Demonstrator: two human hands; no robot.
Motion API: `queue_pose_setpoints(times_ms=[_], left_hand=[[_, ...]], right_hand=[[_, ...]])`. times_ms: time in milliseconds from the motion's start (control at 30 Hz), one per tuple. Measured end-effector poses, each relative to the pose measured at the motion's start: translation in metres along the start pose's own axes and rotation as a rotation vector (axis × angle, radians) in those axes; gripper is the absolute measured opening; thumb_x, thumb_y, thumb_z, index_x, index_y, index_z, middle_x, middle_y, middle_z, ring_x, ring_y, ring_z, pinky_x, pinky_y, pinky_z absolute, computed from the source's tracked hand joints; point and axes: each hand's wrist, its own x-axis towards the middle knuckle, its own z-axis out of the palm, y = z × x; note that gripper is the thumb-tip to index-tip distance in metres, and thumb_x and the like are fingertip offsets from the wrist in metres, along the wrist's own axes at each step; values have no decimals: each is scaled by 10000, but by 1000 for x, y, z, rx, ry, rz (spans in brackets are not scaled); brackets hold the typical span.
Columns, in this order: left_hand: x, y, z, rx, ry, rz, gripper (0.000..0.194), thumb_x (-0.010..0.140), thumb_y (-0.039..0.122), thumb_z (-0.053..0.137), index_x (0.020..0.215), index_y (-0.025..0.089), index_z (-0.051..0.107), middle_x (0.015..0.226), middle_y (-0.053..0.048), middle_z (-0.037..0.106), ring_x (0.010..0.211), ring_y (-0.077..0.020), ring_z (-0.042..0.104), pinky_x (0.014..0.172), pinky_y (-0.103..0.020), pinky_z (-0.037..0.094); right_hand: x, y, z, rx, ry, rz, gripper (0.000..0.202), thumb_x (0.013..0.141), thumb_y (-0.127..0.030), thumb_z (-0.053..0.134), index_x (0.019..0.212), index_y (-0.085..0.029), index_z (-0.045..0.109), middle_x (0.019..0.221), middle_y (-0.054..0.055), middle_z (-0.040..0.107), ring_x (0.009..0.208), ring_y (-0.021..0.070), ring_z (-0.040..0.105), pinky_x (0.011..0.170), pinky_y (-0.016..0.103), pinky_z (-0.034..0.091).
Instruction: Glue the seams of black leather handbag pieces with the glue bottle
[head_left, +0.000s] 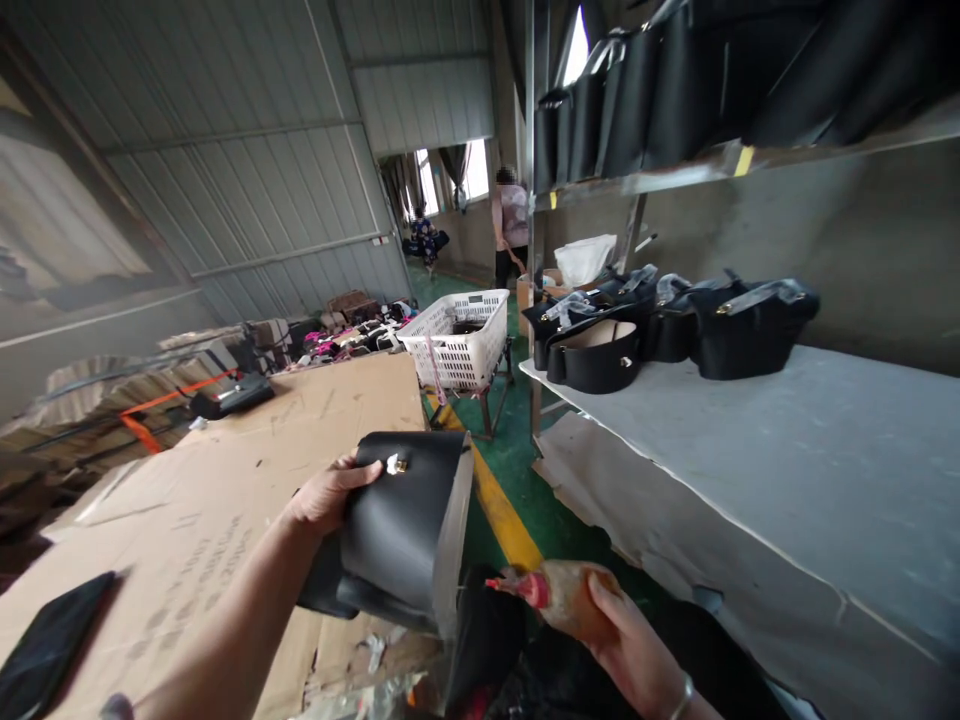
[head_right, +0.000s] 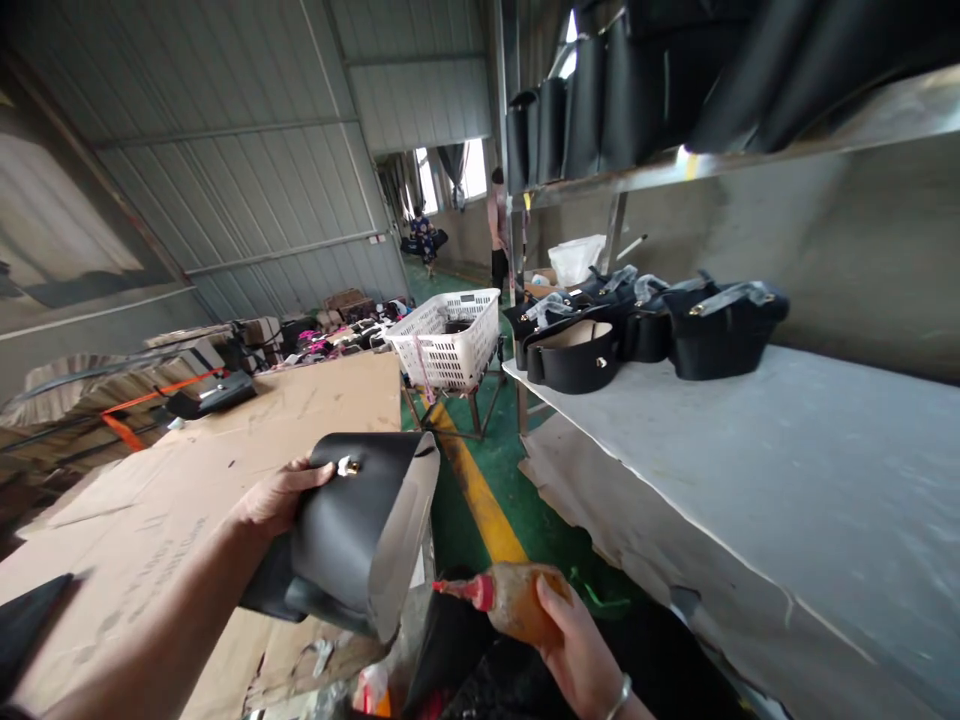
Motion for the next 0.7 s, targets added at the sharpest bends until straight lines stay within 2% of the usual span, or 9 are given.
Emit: queue_pose_setpoints(times_ms=[100, 167, 233, 333, 400, 500, 600, 700], left_hand=[[-7, 11, -8, -21, 70, 167, 371, 486, 298, 953, 794, 162, 797, 753, -58, 782, 634, -153, 683, 638, -208, 552], [-17, 7, -14, -37, 128, 237, 380, 459, 309, 962, 777, 173, 803, 746, -47, 781, 625, -144, 672, 603, -191, 541], [-29, -7, -19, -43, 173, 228, 368, 445, 342, 964, 733, 180, 803, 704, -41, 770, 600, -146, 663, 574, -195, 538], [-46, -42, -23, -41, 236, 191, 361, 462, 426, 949, 686, 184, 801, 642, -39, 748, 581, -153, 658, 578, -206, 545], [-55, -68, -21, -44, 272, 177, 373, 480, 459, 937, 701, 189, 807, 648, -45, 749, 599, -159, 660, 602, -213, 550], [-66, -100, -16, -91, 294, 134, 405, 480, 464, 935, 736, 175, 812, 690, -65, 760, 631, -174, 664, 645, -236, 561], [-71, -114, -13, -227, 328, 84, 383, 498, 422, 934, 785, 201, 811, 753, -55, 775, 661, -198, 680, 666, -283, 573], [-69, -114, -15, -224, 357, 79, 356, 506, 412, 934, 756, 196, 802, 725, -37, 763, 645, -177, 663, 634, -256, 556]], right_hand=[[5, -8, 4, -31, 31, -20, 436, 684, -488, 844, 973, -174, 755, 1014, 145, 783, 969, 356, 725, 912, 510, 547], [8, -14, 7, -44, 29, -90, 422, 674, -488, 849, 945, -181, 745, 1008, 137, 782, 965, 341, 722, 884, 477, 555], [10, -20, 10, -63, 4, -161, 378, 686, -461, 846, 931, -198, 731, 1004, 120, 778, 953, 310, 718, 842, 427, 564], [12, -27, 14, -122, -23, -235, 324, 696, -434, 841, 902, -225, 704, 923, 76, 764, 857, 266, 712, 731, 366, 570], [14, -28, 14, -185, -12, -267, 332, 674, -435, 852, 881, -238, 683, 850, 48, 741, 798, 255, 701, 688, 356, 567], [22, -27, 10, -301, 46, -330, 395, 633, -445, 869, 906, -254, 656, 824, 27, 720, 776, 246, 684, 705, 363, 567], [34, -25, 4, -443, 96, -420, 437, 630, -443, 864, 956, -251, 646, 877, 35, 719, 809, 246, 672, 756, 365, 559], [46, -26, 4, -564, 85, -493, 430, 655, -436, 846, 975, -236, 641, 903, 42, 707, 823, 247, 660, 777, 359, 545]])
